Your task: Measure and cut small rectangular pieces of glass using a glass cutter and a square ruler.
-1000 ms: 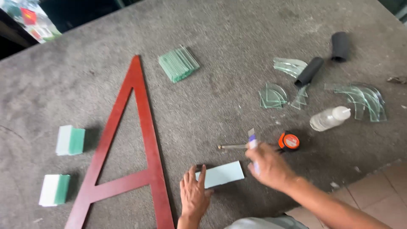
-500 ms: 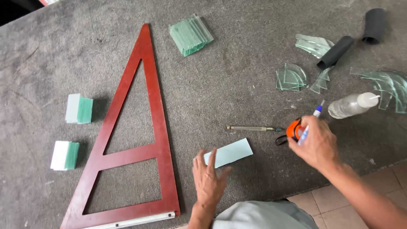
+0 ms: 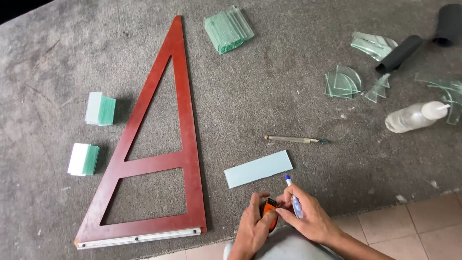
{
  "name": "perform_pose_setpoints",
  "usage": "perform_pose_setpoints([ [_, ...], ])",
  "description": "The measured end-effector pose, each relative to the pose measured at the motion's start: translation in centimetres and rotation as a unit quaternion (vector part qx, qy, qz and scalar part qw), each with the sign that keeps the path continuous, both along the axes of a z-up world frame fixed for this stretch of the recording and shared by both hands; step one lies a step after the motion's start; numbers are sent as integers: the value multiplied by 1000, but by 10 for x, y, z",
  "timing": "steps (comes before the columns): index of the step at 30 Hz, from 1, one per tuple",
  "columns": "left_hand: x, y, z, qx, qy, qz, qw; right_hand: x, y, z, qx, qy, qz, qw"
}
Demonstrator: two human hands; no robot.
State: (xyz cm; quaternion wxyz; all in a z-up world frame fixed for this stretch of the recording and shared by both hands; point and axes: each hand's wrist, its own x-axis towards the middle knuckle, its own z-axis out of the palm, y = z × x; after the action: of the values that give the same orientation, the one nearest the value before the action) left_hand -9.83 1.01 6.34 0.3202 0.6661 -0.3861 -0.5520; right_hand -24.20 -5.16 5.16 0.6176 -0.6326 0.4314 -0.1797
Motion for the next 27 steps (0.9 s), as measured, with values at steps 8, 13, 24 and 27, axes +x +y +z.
perform_pose_setpoints([
  [8, 20, 4, 4, 12, -256, -143, 956, 11, 24, -7, 37, -35, -77, 996],
  [13, 74, 13, -21, 35, -353, -140, 924, 8, 12, 11, -64, 21, -136, 988],
  [24, 115, -16, -49, 134, -456, -58, 878, 20, -52, -83, -213, 151, -318, 911],
  [27, 113, -23, -56, 125, -480, -51, 867, 38, -51, -87, -270, 165, -304, 899],
])
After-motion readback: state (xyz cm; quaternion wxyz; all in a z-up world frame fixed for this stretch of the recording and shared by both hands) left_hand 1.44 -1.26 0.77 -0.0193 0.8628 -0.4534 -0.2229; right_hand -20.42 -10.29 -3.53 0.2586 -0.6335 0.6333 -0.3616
